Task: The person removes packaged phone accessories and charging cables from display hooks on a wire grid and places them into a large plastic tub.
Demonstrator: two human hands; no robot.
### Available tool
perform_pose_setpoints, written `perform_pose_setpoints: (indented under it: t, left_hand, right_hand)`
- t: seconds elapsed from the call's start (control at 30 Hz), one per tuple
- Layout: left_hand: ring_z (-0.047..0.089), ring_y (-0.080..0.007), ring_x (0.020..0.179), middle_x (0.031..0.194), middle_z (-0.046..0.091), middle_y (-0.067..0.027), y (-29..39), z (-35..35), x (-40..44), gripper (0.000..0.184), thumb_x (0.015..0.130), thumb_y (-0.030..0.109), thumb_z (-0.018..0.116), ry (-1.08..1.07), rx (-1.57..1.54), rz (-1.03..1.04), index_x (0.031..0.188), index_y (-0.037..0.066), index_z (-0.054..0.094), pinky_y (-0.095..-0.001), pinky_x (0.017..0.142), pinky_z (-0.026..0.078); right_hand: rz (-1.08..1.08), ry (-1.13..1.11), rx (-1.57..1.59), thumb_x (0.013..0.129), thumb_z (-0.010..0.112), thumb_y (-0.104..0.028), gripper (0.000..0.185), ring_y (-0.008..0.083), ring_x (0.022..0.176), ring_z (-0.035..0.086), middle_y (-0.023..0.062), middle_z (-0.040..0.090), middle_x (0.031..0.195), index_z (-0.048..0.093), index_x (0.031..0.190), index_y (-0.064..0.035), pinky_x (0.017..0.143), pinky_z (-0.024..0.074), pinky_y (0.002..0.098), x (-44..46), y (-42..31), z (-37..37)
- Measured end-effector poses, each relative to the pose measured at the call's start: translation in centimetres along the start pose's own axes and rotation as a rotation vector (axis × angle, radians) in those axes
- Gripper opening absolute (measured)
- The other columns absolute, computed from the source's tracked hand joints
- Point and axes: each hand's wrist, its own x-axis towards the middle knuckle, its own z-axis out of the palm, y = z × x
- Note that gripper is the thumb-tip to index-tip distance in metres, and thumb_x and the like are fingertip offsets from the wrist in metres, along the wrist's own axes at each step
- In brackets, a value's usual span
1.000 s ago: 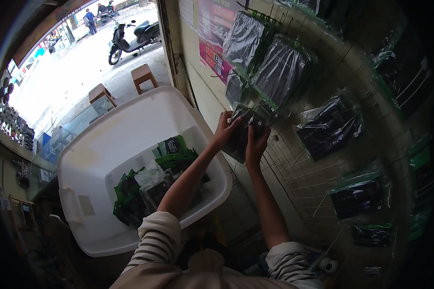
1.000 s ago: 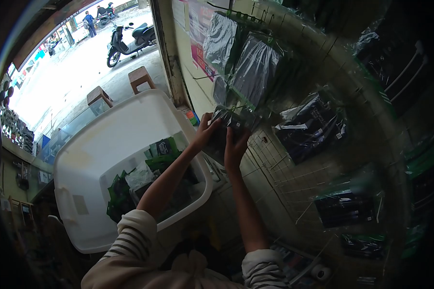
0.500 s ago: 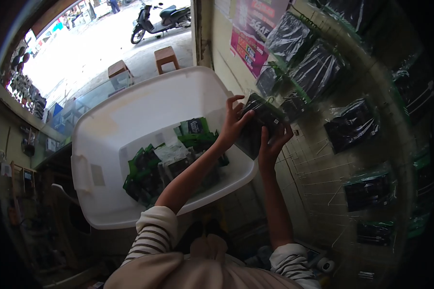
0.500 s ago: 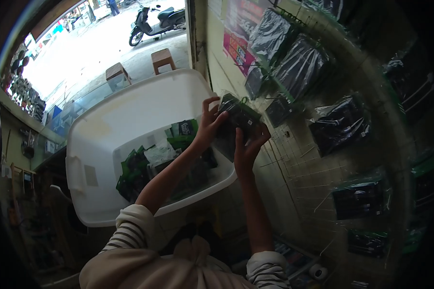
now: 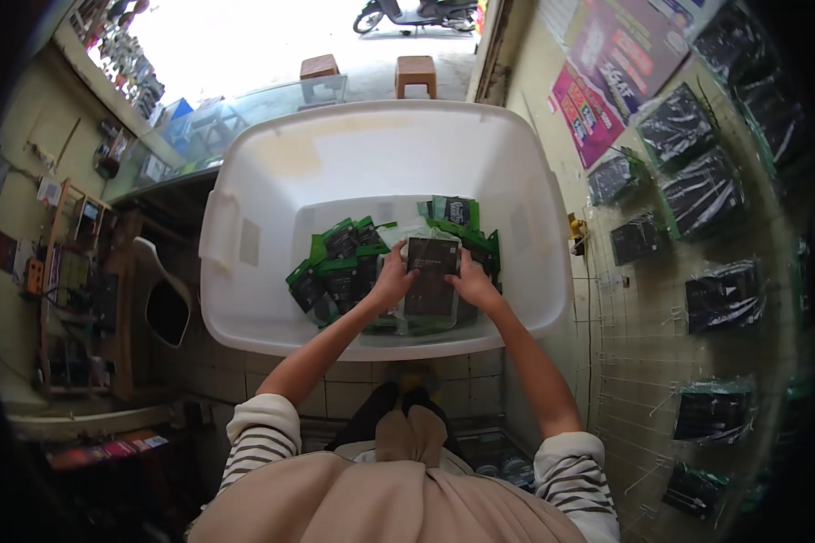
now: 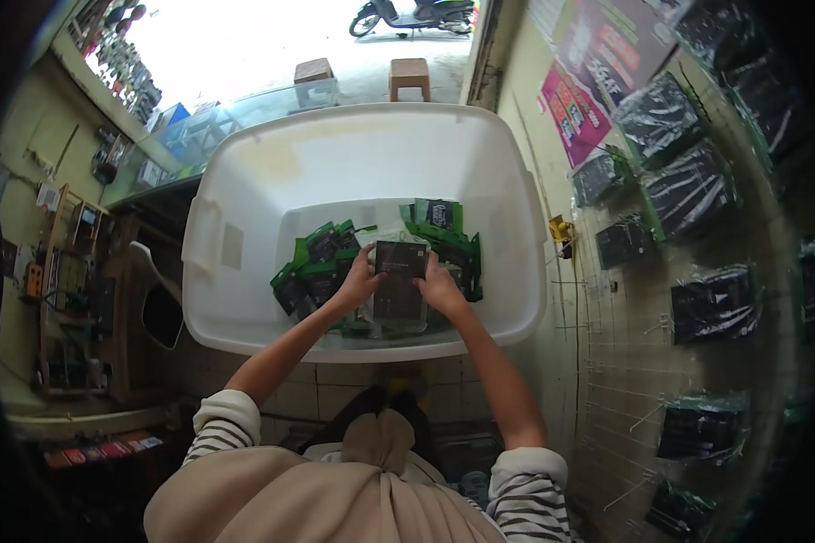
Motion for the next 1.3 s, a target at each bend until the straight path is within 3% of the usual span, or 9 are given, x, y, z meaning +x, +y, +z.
perform_pose_setpoints:
  t: [0.13,0.27,0.4,0.63,0.7,0.9,1.0,1.17,1.3]
  left_hand:
    - [0.033,-0.0412,0.111,0.120,0.029,-0.0304,-0.4,-1.1,-0.8,0.080,0.073,0.027,0.059,-0.103,0.203,-0.196,0.128,-0.004,0.009,-0.0394,0.093,0.029]
    - [0.028,-0.0410,0.115,0.123,0.024,-0.0309,0.3,-0.8,-0.7,0.084,0.074,0.031,0.058,-0.141,0.269,-0.278,0.128,-0.006,0.005,-0.0401,0.095,0.026]
    - [0.018,-0.0388,0.120,0.127,0.019,-0.0293,4.4,0.2,1.1,0.083,0.075,0.035,0.057,-0.030,0.369,-0.088,0.127,-0.007,0.008,-0.0394,0.098,0.019]
    - [0.023,-0.0299,0.120,0.126,0.026,-0.0197,18.5,7.5,5.8,0.068,0.079,0.032,0.054,-0.137,0.067,0.385,0.128,0.001,0.018,-0.0365,0.098,0.021]
    - [0.027,-0.0344,0.116,0.123,0.028,-0.0213,21.7,10.4,6.8,0.063,0.078,0.027,0.054,-0.197,-0.125,0.474,0.126,0.003,0.021,-0.0374,0.097,0.023]
    - [0.039,-0.0229,0.111,0.119,0.039,-0.0115,24.3,22.4,13.7,0.043,0.082,0.012,0.050,-0.257,-0.447,0.617,0.121,0.007,0.032,-0.0322,0.089,0.034]
    - [0.042,-0.0218,0.108,0.116,0.043,-0.0119,24.0,27.5,17.3,0.046,0.078,-0.004,0.043,-0.345,-0.495,0.544,0.121,0.008,0.032,-0.0310,0.088,0.035]
    - [0.035,-0.0230,0.114,0.121,0.039,-0.0132,22.2,32.9,21.1,0.052,0.075,-0.010,0.040,-0.474,-0.425,0.557,0.123,0.007,0.031,-0.0319,0.094,0.029]
    - [0.030,-0.0269,0.119,0.124,0.036,-0.0175,22.3,34.7,21.7,0.058,0.067,-0.011,0.043,-0.500,-0.242,0.730,0.122,0.001,0.030,-0.0323,0.099,0.023]
  right_hand:
    - [0.004,-0.112,-0.166,0.074,0.056,-0.015,0.061,0.0369,0.088,0.053,0.0248,0.055,0.091,0.024,0.122,0.0037,0.076,0.0407,0.0391,2.6,2.4,3.2]
    - [0.038,-0.149,-0.093,0.075,0.055,-0.015,0.056,0.0405,0.092,0.049,0.0273,0.053,0.094,0.029,0.121,0.0031,0.079,0.0398,0.0426,2.3,2.8,2.8]
    - [-0.011,-0.042,-0.003,0.077,0.054,-0.015,0.043,0.0352,0.087,0.053,0.0214,0.055,0.094,0.041,0.115,0.0023,0.075,0.0423,0.0386,-1.3,-0.2,-2.4]
    - [-0.097,0.895,0.311,0.083,0.045,-0.010,0.021,0.0099,0.076,0.054,0.0045,0.057,0.085,0.052,0.101,-0.0024,0.066,0.0444,0.0228,-7.7,2.0,-14.1]
    - [-0.054,1.038,0.381,0.082,0.044,-0.009,0.021,0.0131,0.079,0.053,0.0066,0.056,0.090,0.052,0.100,-0.0029,0.067,0.0449,0.0261,-8.7,4.6,-16.2]
    - [0.007,1.333,0.301,0.083,0.045,-0.014,0.035,0.0227,0.098,0.045,0.0151,0.043,0.110,0.038,0.114,-0.0004,0.081,0.0402,0.0346,-8.5,13.3,-18.8]
    - [0.060,1.465,0.125,0.082,0.048,-0.025,0.057,0.0324,0.116,0.027,0.0210,0.027,0.122,0.020,0.124,0.0025,0.095,0.0252,0.0407,-6.6,17.8,-19.6]
    - [0.080,1.462,0.101,0.080,0.048,-0.012,0.056,0.0328,0.115,0.029,0.0229,0.025,0.123,0.019,0.125,0.0011,0.096,0.0247,0.0409,-4.9,19.5,-20.8]
    - [0.039,1.475,0.205,0.080,0.047,-0.007,0.054,0.0301,0.108,0.038,0.0206,0.031,0.118,0.019,0.126,-0.0004,0.094,0.0271,0.0391,-4.4,19.7,-21.3]
